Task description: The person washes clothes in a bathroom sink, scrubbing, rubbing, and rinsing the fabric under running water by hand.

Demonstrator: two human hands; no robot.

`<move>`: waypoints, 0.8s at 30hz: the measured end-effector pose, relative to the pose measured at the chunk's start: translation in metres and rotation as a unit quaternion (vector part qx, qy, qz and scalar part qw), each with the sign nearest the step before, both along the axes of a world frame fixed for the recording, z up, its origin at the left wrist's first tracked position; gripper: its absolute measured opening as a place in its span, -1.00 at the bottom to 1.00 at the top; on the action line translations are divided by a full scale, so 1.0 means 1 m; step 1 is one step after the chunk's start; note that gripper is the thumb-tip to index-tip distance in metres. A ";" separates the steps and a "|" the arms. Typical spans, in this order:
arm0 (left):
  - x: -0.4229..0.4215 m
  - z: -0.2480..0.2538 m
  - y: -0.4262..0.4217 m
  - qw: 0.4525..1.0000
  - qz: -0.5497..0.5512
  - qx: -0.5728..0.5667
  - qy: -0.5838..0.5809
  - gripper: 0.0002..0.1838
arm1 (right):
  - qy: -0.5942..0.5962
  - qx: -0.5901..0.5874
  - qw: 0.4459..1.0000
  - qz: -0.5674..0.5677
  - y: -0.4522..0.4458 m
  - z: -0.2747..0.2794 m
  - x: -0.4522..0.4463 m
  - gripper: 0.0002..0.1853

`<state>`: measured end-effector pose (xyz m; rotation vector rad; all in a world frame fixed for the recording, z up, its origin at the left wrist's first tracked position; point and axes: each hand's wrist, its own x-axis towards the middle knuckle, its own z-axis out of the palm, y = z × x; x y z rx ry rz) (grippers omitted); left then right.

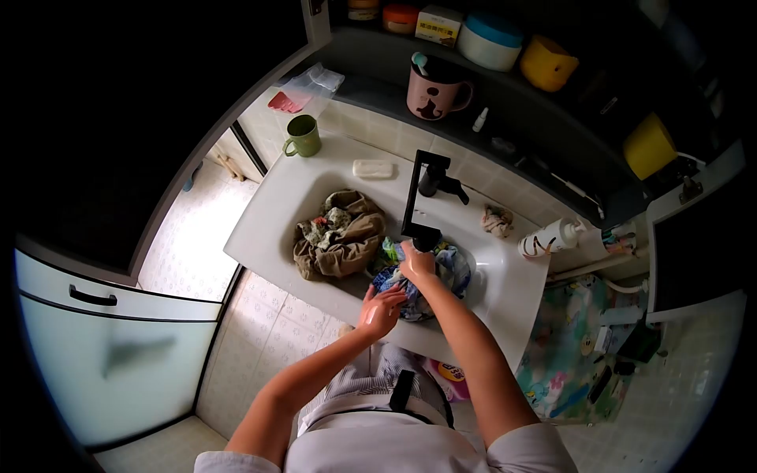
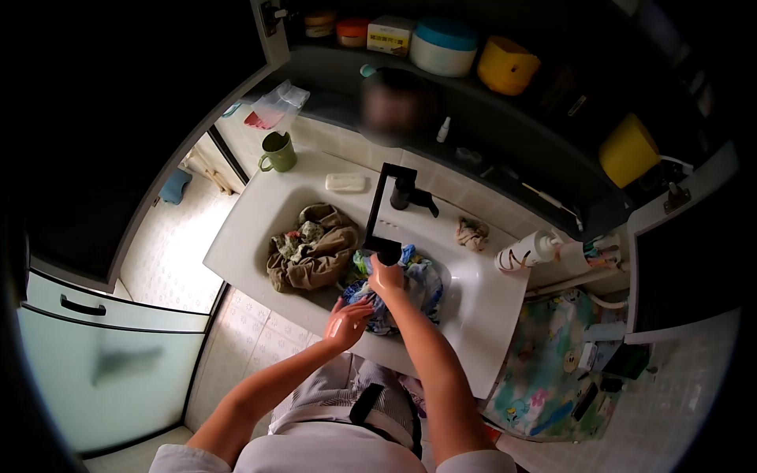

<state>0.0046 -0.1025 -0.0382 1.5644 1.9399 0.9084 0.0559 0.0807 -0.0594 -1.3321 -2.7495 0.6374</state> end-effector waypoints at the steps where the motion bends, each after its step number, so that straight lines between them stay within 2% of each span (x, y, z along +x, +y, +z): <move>1: -0.002 0.011 0.001 1.000 -0.001 -0.030 -0.006 -0.61 | 0.023 0.007 1.000 0.009 -0.001 0.005 0.012 -0.50; 2: -0.004 0.014 0.002 0.999 0.011 -0.029 -0.041 -0.62 | 0.076 0.045 0.996 0.029 -0.004 0.003 0.026 -0.50; 5: -0.009 0.024 0.022 0.988 0.117 0.092 -0.033 -0.63 | 0.154 0.017 0.988 -0.022 -0.032 0.039 0.063 -0.54; 6: -0.012 0.025 0.035 0.983 0.147 0.106 -0.023 -0.57 | 0.187 0.028 0.982 -0.030 -0.037 0.036 0.075 -0.57; 7: -0.016 0.029 0.048 0.984 0.155 0.081 -0.031 -0.52 | 0.218 0.038 0.974 -0.041 -0.045 0.040 0.087 -0.54; 9: -0.023 0.004 0.076 0.980 0.168 0.083 -0.068 -0.50 | 0.288 0.007 0.955 -0.074 -0.061 0.051 0.115 -0.50; 10: -0.025 -0.001 0.087 0.988 0.142 0.038 -0.056 -0.45 | 0.327 -0.008 0.939 -0.102 -0.066 0.045 0.128 -0.49; 12: -0.018 -0.009 0.106 0.995 0.083 -0.050 0.039 -0.43 | 0.404 -0.039 0.901 -0.156 -0.077 0.034 0.153 -0.48; 13: -0.012 -0.008 0.114 0.990 0.054 -0.094 0.087 -0.41 | 0.361 -0.058 0.909 -0.202 -0.080 0.032 0.167 -0.51; 14: -0.003 -0.008 0.119 0.988 0.033 -0.131 0.080 -0.37 | 0.360 -0.052 0.908 -0.210 -0.078 0.025 0.178 -0.50; 15: 0.009 -0.010 0.121 0.990 0.047 -0.110 0.072 -0.42 | 0.358 -0.047 0.907 -0.219 -0.077 0.019 0.186 -0.50; 18: 0.023 -0.018 0.121 0.983 0.088 -0.058 0.152 -0.53 | 0.376 -0.123 0.874 -0.281 -0.062 0.059 0.169 -0.48; 19: 0.023 -0.018 0.120 0.982 0.091 -0.061 0.152 -0.57 | 0.360 0.024 0.906 -0.221 -0.051 0.047 0.162 -0.50; 21: 0.019 -0.030 0.116 0.982 0.097 -0.005 0.161 -0.60 | 0.498 -0.153 0.816 -0.251 -0.029 0.022 0.138 -0.55; 22: 0.014 -0.034 0.115 0.983 0.094 -0.001 0.159 -0.61 | 0.394 -0.035 0.886 -0.243 -0.022 0.021 0.120 -0.56; 23: 0.012 -0.037 0.112 0.984 0.093 0.005 0.155 -0.61 | 0.276 0.083 0.931 -0.225 -0.018 0.021 0.102 -0.56; 24: 0.010 -0.040 0.111 0.984 0.092 0.011 0.151 -0.62 | 0.231 0.105 0.936 -0.245 -0.018 0.016 0.086 -0.53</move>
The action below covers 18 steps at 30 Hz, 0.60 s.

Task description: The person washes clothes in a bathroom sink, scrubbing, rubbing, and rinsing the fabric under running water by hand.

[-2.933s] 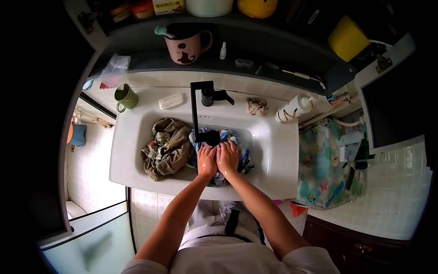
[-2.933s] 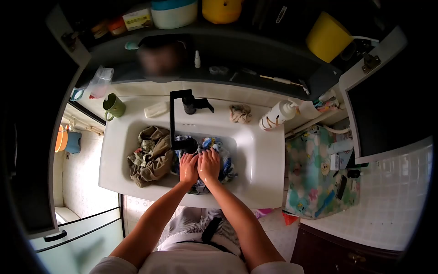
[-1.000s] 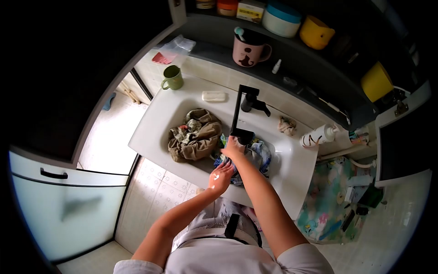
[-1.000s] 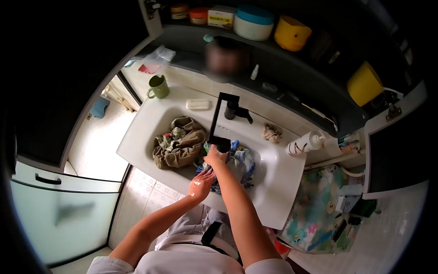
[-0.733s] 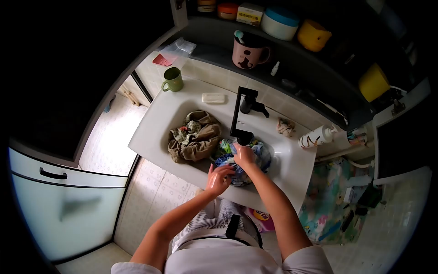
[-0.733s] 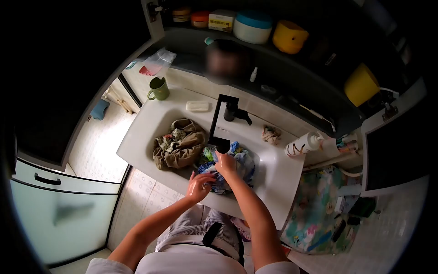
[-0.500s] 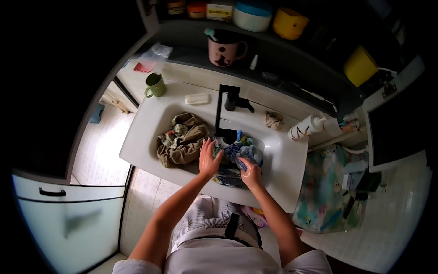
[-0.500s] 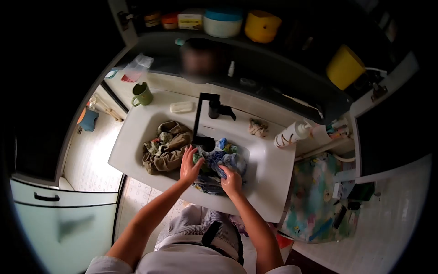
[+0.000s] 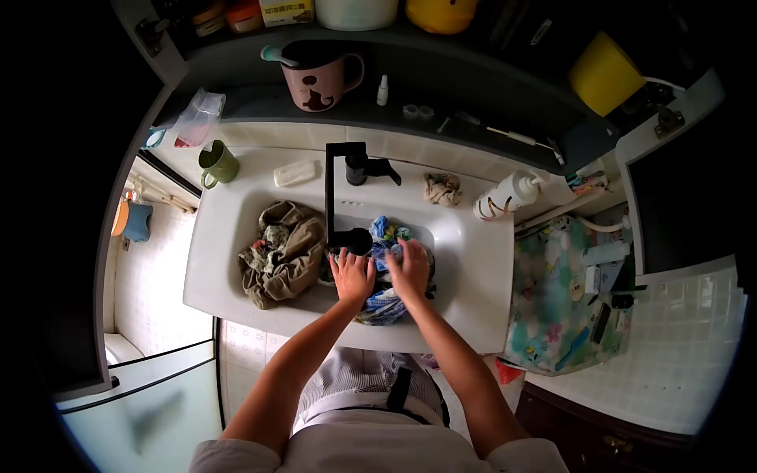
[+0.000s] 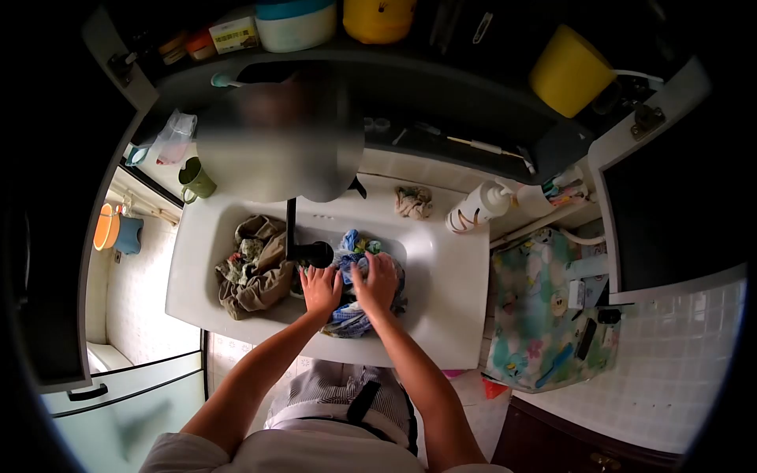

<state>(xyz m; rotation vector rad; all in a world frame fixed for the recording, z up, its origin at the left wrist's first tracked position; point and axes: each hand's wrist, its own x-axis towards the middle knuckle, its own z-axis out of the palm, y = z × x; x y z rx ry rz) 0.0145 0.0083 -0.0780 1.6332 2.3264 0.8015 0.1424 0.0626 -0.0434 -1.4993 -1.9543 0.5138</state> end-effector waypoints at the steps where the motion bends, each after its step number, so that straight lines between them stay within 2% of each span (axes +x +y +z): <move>1: -0.001 -0.003 0.000 1.000 -0.004 0.000 0.011 -0.62 | -0.095 0.067 0.993 -0.019 -0.006 -0.003 -0.012 -0.54; 3: -0.006 -0.008 0.000 0.999 -0.008 0.001 0.034 -0.63 | -0.157 0.122 0.979 -0.035 -0.008 -0.014 -0.024 -0.54; 7: -0.012 -0.013 0.011 1.000 -0.009 0.000 0.026 -0.62 | -0.171 0.083 0.981 -0.035 -0.002 -0.026 -0.034 -0.56; 8: -0.013 -0.013 0.015 0.997 -0.008 0.070 0.008 -0.63 | -0.173 0.070 0.982 -0.043 0.001 -0.029 -0.038 -0.57; 9: -0.017 -0.018 0.019 0.996 -0.026 0.052 0.064 -0.62 | -0.172 0.057 0.982 -0.050 0.004 -0.032 -0.042 -0.58; 11: -0.024 -0.029 0.028 0.996 -0.059 0.035 0.049 -0.58 | -0.155 0.077 0.983 -0.059 0.014 -0.039 -0.047 -0.60; 12: -0.026 -0.037 0.035 0.994 -0.049 0.008 0.094 -0.53 | -0.146 0.078 0.984 -0.063 0.018 -0.040 -0.049 -0.61; 15: -0.026 -0.057 0.054 0.989 -0.019 -0.051 0.136 -0.58 | -0.148 0.084 0.983 -0.069 0.035 -0.049 -0.053 -0.63; 16: -0.028 -0.051 0.059 0.986 -0.028 -0.046 0.157 -0.61 | -0.146 0.081 0.983 -0.071 0.040 -0.050 -0.055 -0.64; 18: -0.030 -0.051 0.069 0.980 -0.025 -0.135 0.141 -0.65 | -0.139 0.080 0.984 -0.071 0.051 -0.051 -0.059 -0.67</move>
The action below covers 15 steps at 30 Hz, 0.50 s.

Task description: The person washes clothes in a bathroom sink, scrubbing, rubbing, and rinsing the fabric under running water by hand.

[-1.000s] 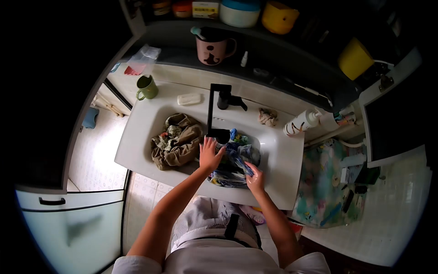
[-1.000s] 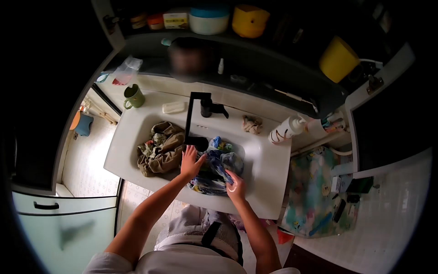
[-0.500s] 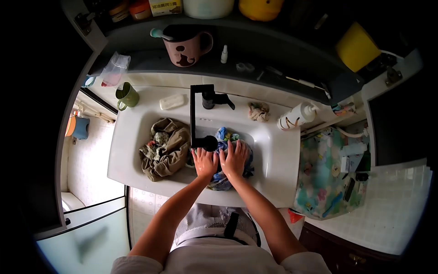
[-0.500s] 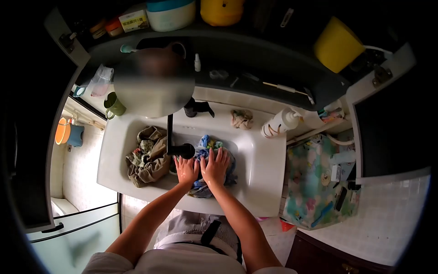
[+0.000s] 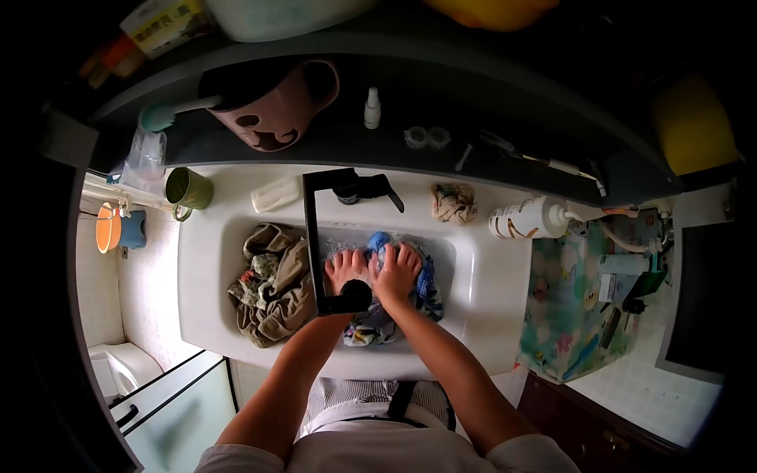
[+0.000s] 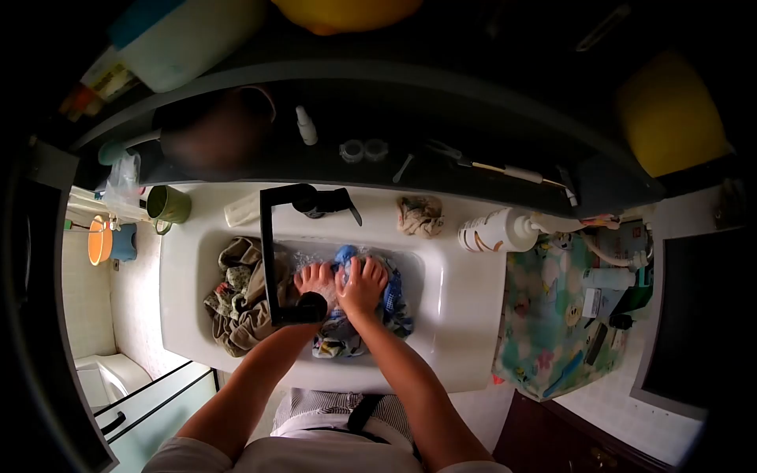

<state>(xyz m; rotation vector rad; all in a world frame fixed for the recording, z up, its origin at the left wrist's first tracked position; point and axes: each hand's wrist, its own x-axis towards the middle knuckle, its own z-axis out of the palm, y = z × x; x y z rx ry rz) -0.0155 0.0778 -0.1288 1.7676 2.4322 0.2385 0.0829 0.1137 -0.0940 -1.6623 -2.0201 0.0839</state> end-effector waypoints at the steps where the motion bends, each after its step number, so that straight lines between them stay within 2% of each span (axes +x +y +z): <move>1: -0.003 -0.007 0.004 0.999 0.007 -0.031 -0.007 -0.66 | 0.002 0.001 1.000 0.002 0.006 0.000 -0.002 -0.69; 4: -0.009 -0.013 0.009 0.989 0.022 -0.034 -0.139 -0.67 | 0.015 0.012 1.000 0.006 0.017 -0.002 -0.006 -0.73; 7: -0.013 -0.012 0.016 0.986 0.016 -0.071 -0.147 -0.65 | 0.025 0.013 1.000 0.009 0.024 -0.007 -0.009 -0.74; 8: -0.012 -0.005 0.016 0.977 0.029 -0.133 -0.163 -0.57 | 0.035 0.013 0.999 0.013 0.023 -0.008 -0.009 -0.74; 11: -0.009 -0.013 0.013 0.992 0.022 0.081 -0.096 -0.50 | 0.049 0.007 0.999 0.021 0.021 -0.002 -0.002 -0.73; 13: -0.015 0.011 0.015 0.977 0.041 0.049 -0.204 -0.48 | 0.087 -0.023 0.995 0.040 0.011 0.000 0.009 -0.71; 15: -0.025 0.028 0.019 0.976 -0.001 0.004 -0.217 -0.50 | 0.147 -0.052 0.979 0.130 0.004 0.008 0.031 -0.65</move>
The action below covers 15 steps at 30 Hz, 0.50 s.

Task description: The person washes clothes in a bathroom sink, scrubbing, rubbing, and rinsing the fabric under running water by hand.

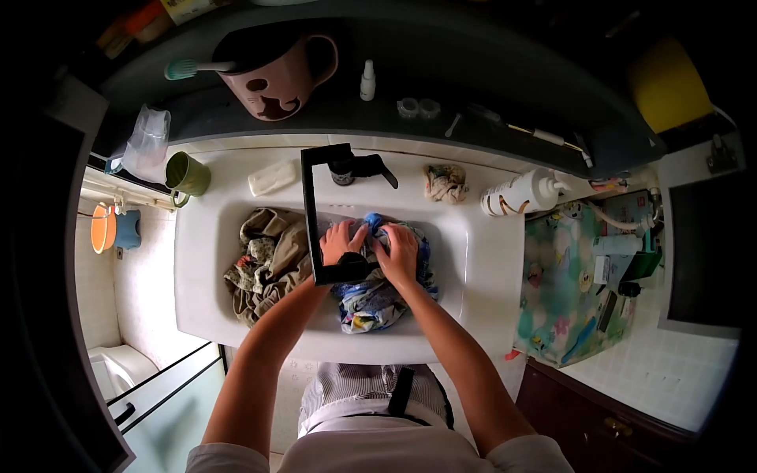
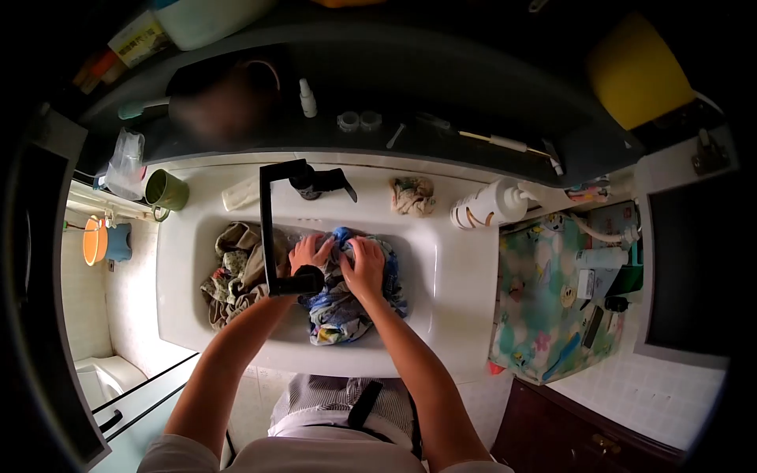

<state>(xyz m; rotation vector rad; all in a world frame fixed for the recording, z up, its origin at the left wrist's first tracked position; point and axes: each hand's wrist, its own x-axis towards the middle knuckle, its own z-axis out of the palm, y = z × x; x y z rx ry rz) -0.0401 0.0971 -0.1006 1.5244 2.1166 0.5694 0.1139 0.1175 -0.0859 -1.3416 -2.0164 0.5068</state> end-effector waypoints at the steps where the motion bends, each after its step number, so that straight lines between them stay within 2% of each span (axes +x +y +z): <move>1: -0.005 0.008 0.006 0.999 -0.033 -0.016 -0.033 -0.38 | 0.024 -0.017 0.999 0.023 -0.006 0.007 0.010 -0.62; 4: 0.007 0.045 0.031 0.973 -0.010 -0.212 -0.086 -0.17 | 0.045 -0.057 0.995 0.066 -0.034 0.027 0.034 -0.53; 8: 0.040 0.045 0.038 0.979 -0.026 -0.199 0.025 -0.13 | -0.039 -0.071 0.995 0.064 -0.074 0.043 0.045 -0.45; 9: 0.039 0.026 0.038 0.987 -0.014 -0.156 -0.033 -0.19 | -0.032 -0.068 0.996 0.056 -0.081 0.045 0.045 -0.42; 10: 0.039 0.033 0.035 0.991 -0.007 -0.127 -0.048 -0.31 | -0.028 -0.074 0.996 0.047 -0.088 0.048 0.046 -0.42; 12: 0.039 0.032 0.036 0.987 0.003 -0.151 -0.061 -0.43 | 0.052 -0.102 0.993 0.028 -0.097 0.052 0.045 -0.47; 15: 0.027 -0.008 0.023 0.998 0.015 -0.056 -0.036 -0.63 | 0.082 -0.103 0.991 0.010 -0.106 0.060 0.053 -0.54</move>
